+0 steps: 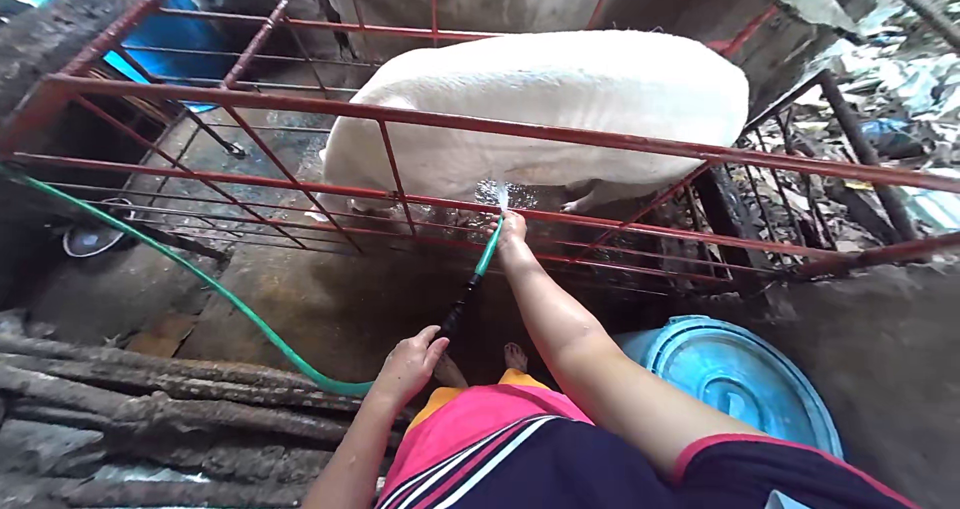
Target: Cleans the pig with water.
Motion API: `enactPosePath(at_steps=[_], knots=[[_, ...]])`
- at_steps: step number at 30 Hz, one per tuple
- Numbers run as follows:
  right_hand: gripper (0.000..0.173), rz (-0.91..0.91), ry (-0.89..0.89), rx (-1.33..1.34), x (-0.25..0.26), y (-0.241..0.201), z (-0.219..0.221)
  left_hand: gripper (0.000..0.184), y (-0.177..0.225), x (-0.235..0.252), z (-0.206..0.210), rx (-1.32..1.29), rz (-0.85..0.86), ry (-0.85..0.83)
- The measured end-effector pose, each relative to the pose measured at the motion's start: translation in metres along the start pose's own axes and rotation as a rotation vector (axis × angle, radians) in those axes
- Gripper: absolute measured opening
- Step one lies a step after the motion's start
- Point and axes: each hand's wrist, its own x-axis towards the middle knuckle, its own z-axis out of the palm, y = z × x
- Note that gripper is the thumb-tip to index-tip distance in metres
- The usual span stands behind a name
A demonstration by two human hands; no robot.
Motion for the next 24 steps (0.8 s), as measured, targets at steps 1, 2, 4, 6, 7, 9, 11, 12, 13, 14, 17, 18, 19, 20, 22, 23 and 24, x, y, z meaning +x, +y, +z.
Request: enactPosePath(at_steps=[1, 2, 4, 6, 7, 9, 11, 12, 13, 14, 17, 18, 19, 20, 22, 23, 24], knots=[[0.025, 0.004, 0.019, 0.023, 0.001, -0.003, -0.004, 0.047, 0.004, 0.001, 0.001, 0.010, 0.001, -0.011], [0.023, 0.002, 0.020, 0.048, 0.001, -0.006, -0.006, 0.047, 0.007, 0.002, 0.002, 0.014, 0.004, -0.017], [0.019, -0.019, -0.027, 0.079, 0.000, -0.012, -0.004, 0.047, 0.008, 0.002, 0.004, 0.016, 0.026, -0.003], [0.018, -0.026, -0.094, 0.069, -0.001, -0.015, 0.002, 0.047, 0.007, -0.001, 0.008, 0.012, 0.048, 0.025], [0.018, -0.010, -0.117, 0.046, -0.002, -0.016, 0.004, 0.047, 0.006, -0.002, 0.009, 0.009, 0.051, 0.035], [0.020, 0.025, -0.119, -0.020, -0.003, -0.011, 0.007, 0.047, 0.004, -0.006, 0.010, 0.002, 0.040, 0.050], [0.022, 0.055, -0.113, -0.069, -0.002, -0.001, 0.007, 0.047, 0.003, -0.009, 0.011, 0.001, 0.022, 0.062], [0.023, 0.069, -0.111, -0.087, -0.001, 0.004, 0.006, 0.047, 0.003, -0.011, 0.011, 0.003, 0.008, 0.062], [0.023, 0.086, -0.107, -0.098, 0.000, 0.008, 0.006, 0.048, 0.004, -0.013, 0.011, 0.008, -0.005, 0.062], [0.022, 0.104, -0.108, -0.102, 0.000, 0.012, 0.006, 0.048, 0.006, -0.015, 0.011, 0.013, -0.025, 0.056], [0.021, 0.147, -0.153, -0.076, -0.008, 0.012, 0.012, 0.048, 0.013, -0.025, 0.012, 0.031, -0.068, 0.065], [0.020, 0.155, -0.182, -0.060, -0.012, 0.010, 0.016, 0.048, 0.015, -0.028, 0.013, 0.037, -0.068, 0.083], [0.019, 0.158, -0.212, -0.047, -0.014, 0.009, 0.020, 0.048, 0.016, -0.030, 0.015, 0.038, -0.067, 0.105], [0.019, 0.159, -0.240, -0.034, -0.015, 0.009, 0.025, 0.048, 0.016, -0.032, 0.017, 0.035, -0.067, 0.126], [0.019, 0.144, -0.265, -0.041, -0.017, 0.010, 0.032, 0.049, 0.014, -0.034, 0.020, 0.016, -0.065, 0.160], [0.021, 0.138, -0.266, -0.059, -0.018, 0.012, 0.034, 0.050, 0.013, -0.035, 0.019, 0.006, -0.066, 0.168], [0.023, 0.139, -0.260, -0.088, -0.017, 0.013, 0.035, 0.049, 0.013, -0.035, 0.018, 0.000, -0.067, 0.173]])
